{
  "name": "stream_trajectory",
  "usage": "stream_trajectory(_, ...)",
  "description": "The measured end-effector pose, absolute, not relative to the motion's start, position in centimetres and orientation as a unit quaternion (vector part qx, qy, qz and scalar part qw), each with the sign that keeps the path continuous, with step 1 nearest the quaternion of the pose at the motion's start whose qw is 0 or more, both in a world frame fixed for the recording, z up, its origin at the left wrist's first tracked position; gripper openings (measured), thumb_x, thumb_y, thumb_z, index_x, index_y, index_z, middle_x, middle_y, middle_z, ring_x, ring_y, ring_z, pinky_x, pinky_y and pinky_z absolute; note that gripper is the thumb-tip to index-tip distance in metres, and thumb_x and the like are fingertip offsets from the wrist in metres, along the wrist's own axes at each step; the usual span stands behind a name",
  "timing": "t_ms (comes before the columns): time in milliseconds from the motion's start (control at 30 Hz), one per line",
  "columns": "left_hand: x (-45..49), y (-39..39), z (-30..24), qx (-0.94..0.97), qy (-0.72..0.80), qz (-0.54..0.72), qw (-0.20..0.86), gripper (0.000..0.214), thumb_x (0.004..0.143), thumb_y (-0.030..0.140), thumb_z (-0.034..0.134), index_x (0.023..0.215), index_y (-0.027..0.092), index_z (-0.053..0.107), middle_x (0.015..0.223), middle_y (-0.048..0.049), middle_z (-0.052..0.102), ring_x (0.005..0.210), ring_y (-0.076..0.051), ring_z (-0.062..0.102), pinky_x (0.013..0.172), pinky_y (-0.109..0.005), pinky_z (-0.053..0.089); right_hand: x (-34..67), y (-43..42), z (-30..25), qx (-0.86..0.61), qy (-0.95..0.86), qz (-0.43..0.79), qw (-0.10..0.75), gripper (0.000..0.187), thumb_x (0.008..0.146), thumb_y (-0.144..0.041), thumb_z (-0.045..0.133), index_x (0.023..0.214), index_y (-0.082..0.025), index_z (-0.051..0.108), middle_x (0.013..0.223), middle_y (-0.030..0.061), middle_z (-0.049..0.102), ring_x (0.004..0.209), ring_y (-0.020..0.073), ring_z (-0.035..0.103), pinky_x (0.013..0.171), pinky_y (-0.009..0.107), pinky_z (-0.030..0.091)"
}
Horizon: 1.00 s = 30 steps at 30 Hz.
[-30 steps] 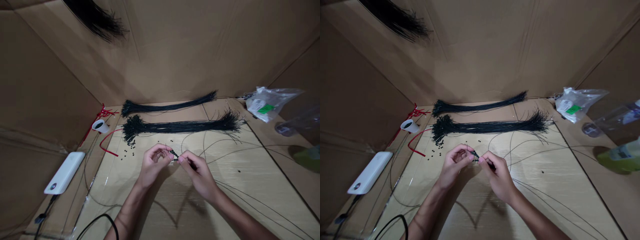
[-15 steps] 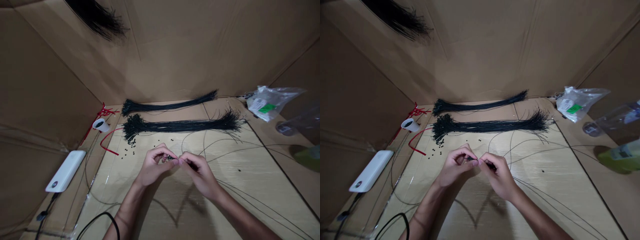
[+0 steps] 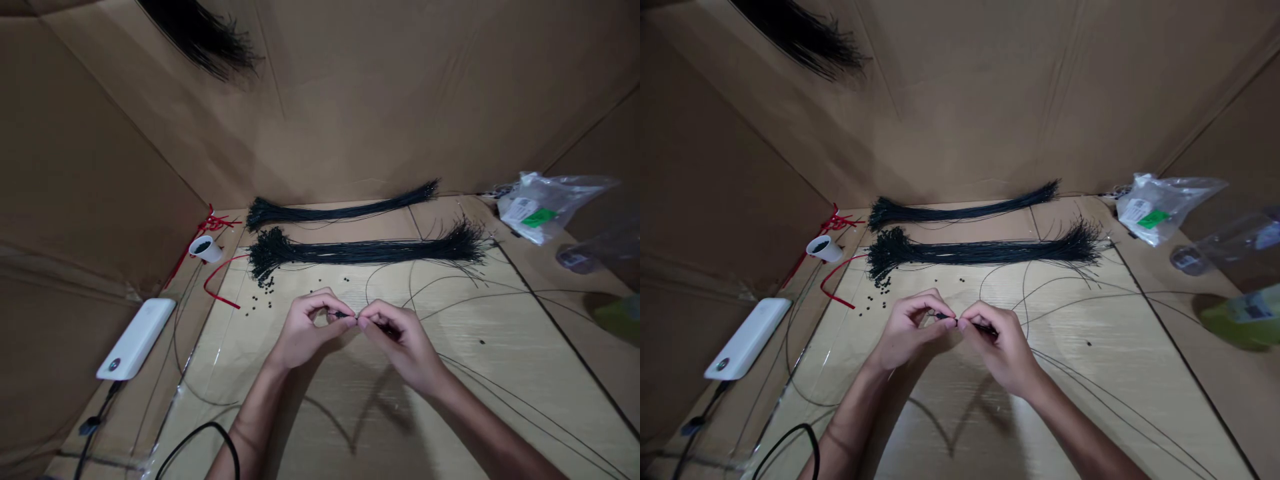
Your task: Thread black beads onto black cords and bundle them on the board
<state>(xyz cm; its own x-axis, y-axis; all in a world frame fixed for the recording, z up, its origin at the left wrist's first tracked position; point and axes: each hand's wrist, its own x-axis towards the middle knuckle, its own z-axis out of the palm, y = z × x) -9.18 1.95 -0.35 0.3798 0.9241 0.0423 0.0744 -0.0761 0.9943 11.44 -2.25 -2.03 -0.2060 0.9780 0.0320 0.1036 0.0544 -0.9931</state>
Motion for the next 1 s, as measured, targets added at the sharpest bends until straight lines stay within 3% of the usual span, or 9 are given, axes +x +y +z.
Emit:
stream_trajectory(533,-9.3,2.3,-0.2,0.640,0.417,0.375,0.526,0.019,0.085,0.038,0.086,0.087,0.019,0.082,0.082,-0.0050,0.068,0.080,-0.019,0.059,0.077,-0.031,0.044,12.2,-1.7,-1.7,-0.460,-0.590,0.533,0.394,0.027,0.104,-0.044,0.062,0.092,-0.020,0.065,0.068,-0.0047,0.048,0.063,0.0136,0.043,0.059,0.027,0.030)
stream_trajectory(1000,-9.3,2.3,0.0,0.643,0.417,0.375,0.521,0.014,0.086,0.033,0.085,0.086,0.019,0.082,0.083,-0.0049,0.067,0.081,-0.019,0.059,0.079,-0.030,0.045,12.8,-1.3,-1.7,-0.441,-0.568,0.581,0.382,0.036,0.101,-0.055,0.064,0.090,-0.021,0.063,0.071,-0.0043,0.050,0.066,0.0144,0.045,0.062,0.027,0.033)
